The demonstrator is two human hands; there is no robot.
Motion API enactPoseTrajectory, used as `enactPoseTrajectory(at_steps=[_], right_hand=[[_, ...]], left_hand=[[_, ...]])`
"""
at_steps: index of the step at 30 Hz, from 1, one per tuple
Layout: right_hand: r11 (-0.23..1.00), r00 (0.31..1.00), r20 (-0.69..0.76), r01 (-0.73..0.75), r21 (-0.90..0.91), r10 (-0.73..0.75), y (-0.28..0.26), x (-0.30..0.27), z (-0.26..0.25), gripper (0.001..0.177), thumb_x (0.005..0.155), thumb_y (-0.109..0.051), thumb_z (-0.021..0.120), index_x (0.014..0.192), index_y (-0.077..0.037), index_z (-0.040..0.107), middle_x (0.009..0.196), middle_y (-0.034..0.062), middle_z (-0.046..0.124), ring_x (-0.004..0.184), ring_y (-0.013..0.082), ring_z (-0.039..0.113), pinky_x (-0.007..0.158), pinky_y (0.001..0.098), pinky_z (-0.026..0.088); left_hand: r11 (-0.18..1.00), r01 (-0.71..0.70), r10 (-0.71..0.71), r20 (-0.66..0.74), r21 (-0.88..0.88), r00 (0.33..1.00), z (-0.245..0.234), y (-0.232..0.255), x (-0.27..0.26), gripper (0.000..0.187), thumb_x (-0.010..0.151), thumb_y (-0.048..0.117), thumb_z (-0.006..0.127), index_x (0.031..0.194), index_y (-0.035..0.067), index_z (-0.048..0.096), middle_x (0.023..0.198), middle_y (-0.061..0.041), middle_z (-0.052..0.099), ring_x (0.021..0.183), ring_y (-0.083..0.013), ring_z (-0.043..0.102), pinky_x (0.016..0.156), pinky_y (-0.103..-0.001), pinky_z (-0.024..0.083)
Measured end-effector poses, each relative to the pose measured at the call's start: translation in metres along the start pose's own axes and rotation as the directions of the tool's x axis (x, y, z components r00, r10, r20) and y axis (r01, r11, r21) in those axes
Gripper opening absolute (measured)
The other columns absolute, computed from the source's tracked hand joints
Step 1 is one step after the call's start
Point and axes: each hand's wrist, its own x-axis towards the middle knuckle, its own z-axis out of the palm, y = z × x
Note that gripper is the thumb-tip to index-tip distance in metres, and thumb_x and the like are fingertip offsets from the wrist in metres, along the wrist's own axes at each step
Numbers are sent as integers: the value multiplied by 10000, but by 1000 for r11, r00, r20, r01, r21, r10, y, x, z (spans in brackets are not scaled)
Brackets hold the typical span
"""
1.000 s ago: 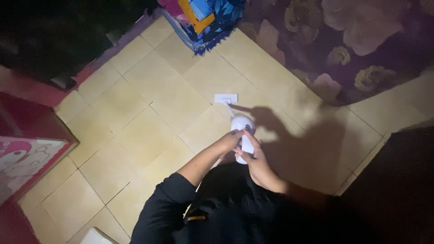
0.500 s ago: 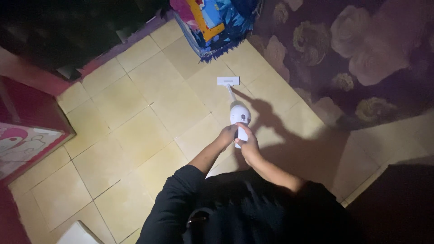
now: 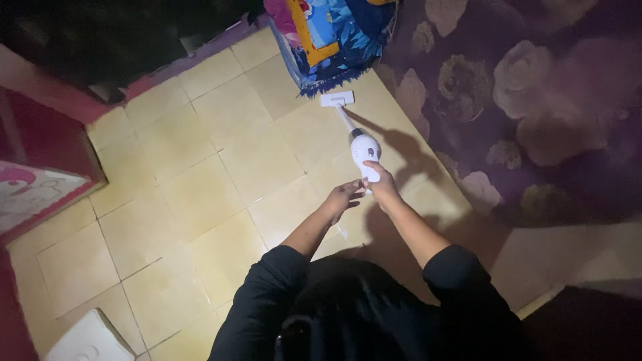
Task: Clean the floor using a handheld vacuum cleaner.
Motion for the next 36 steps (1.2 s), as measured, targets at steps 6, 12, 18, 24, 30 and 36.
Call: enactPoseTrajectory(at_steps=[6,12,18,24,30,36], right_hand=[[998,999,-2,-49,-47,49,9,5,-29,623,811,183,588,1351,-117,673,1187,67,672,978,153,623,794,283,521],[951,995,-28,-98,-294,94,-6,-63,-38,682,752,214,554,1313,-145,701,1235,46,669,1080,166,649,851,287,540],[882,993,-108,-87,-463,42,-3,-145,-64,620,746,152,717,1291,-145,704,1280,73,669,1128,200,661,945,309,542],[830,990,-135,-109,-547,41,-32,-245,-54,583,767,50,764,1295,-185,687,1241,114,691,1111,235,686,946,347,546],[774,981,-181,-171,-610,74,-49,-334,-22,574,765,-4,748,1291,-231,711,1146,109,738,1030,246,728,910,356,571],[792,984,-137,7,-610,-114,-38,-382,-17,424,791,-132,803,1209,-155,738,1129,107,772,1008,221,740,887,348,560]], left_hand=[[999,41,-41,-50,1,998,21,-15,24,567,1043,428,494,1503,96,478,1455,-88,590,1266,-272,584,1034,-469,475],[991,66,-68,16,116,998,43,-8,-3,571,1038,419,465,1536,143,438,1450,-51,574,1258,-259,577,1026,-458,463],[973,186,-208,171,136,963,61,-41,-35,480,1056,407,432,1448,150,533,1254,-91,706,1147,-187,656,952,-398,509],[968,194,-238,337,159,911,84,-38,-119,435,1090,403,409,1420,147,532,1277,-22,693,1155,-143,648,948,-353,498],[951,220,-296,439,216,848,80,-42,-190,443,1085,393,434,1389,95,559,1271,-68,717,1147,-182,673,918,-349,512],[926,357,-371,465,122,804,83,-66,-229,397,1087,367,480,1352,80,549,1247,-110,707,1139,-214,689,920,-370,542]])
